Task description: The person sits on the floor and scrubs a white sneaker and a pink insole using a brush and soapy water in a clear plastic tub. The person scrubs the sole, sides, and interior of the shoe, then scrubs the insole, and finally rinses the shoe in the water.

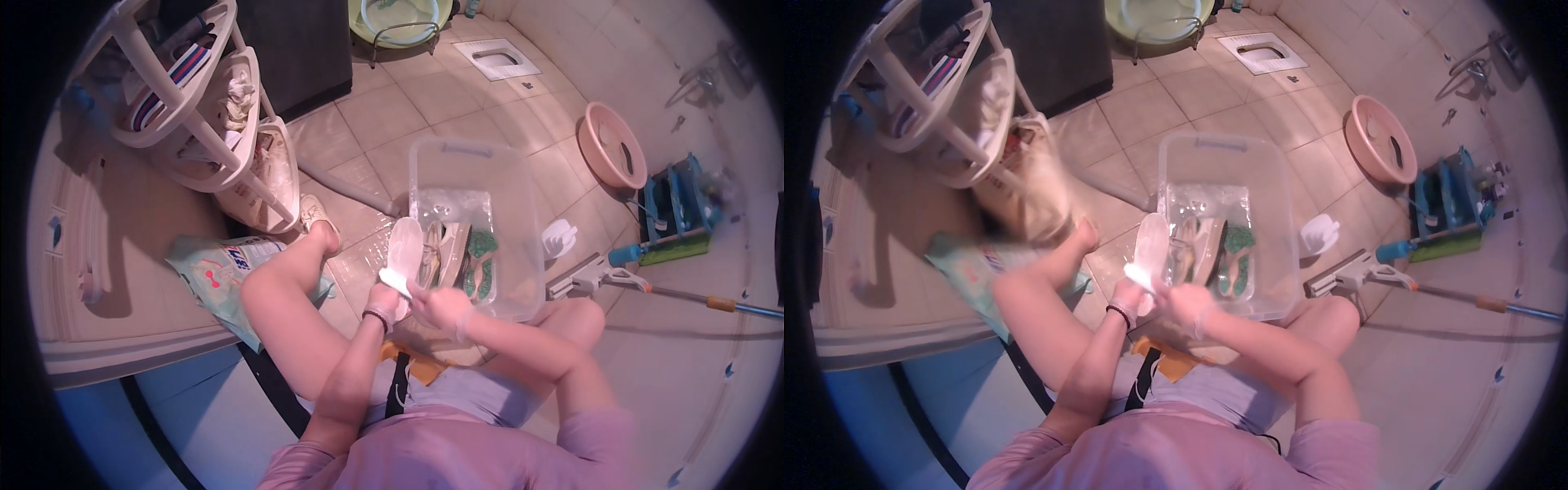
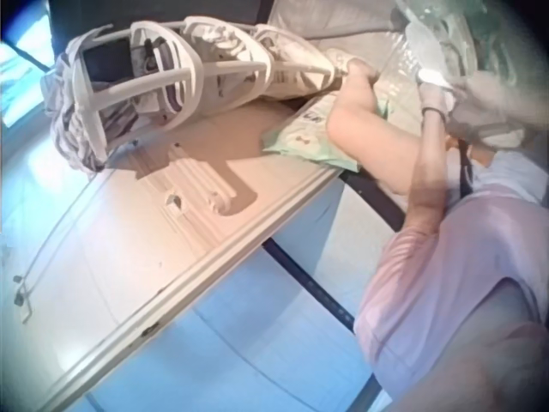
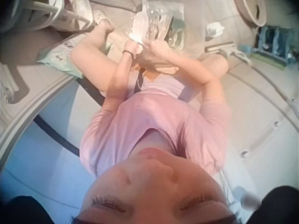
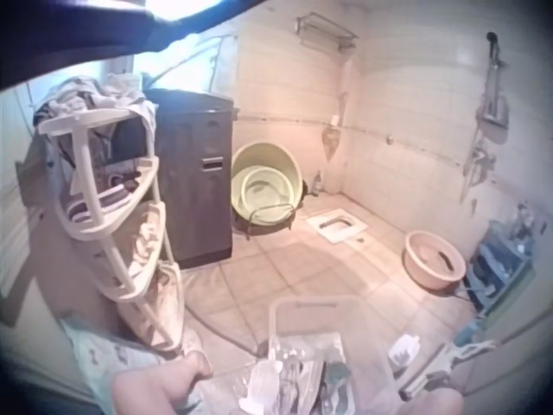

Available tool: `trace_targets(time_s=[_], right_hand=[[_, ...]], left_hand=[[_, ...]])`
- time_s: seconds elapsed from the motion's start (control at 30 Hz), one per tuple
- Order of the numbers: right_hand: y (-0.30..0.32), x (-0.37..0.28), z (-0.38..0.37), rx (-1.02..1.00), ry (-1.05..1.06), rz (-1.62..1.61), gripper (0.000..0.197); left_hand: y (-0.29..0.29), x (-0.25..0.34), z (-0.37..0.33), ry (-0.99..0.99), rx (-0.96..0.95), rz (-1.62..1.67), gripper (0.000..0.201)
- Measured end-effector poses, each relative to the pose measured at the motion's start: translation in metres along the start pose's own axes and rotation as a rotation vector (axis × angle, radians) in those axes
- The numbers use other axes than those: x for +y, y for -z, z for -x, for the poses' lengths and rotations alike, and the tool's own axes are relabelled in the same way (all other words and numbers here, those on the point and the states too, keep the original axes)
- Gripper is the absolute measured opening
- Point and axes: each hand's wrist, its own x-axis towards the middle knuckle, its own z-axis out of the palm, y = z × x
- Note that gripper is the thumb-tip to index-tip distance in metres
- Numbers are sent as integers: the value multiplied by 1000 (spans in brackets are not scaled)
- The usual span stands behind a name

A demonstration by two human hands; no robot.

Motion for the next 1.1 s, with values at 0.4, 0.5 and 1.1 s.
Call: trace_targets(time_s=[0.4,0.5,1.1], right_hand=[[51,21,-23,-222,47,94,29],[78,38,-52,-22,-74,199,22],[47,28,-30,-118,35,196,34]], left_hand=[[-2,-13,-7,37,-63,154,21],[-1,-6,-8,-21,-88,12,21],[-7,4,-6,-2,-89,-92,20]])
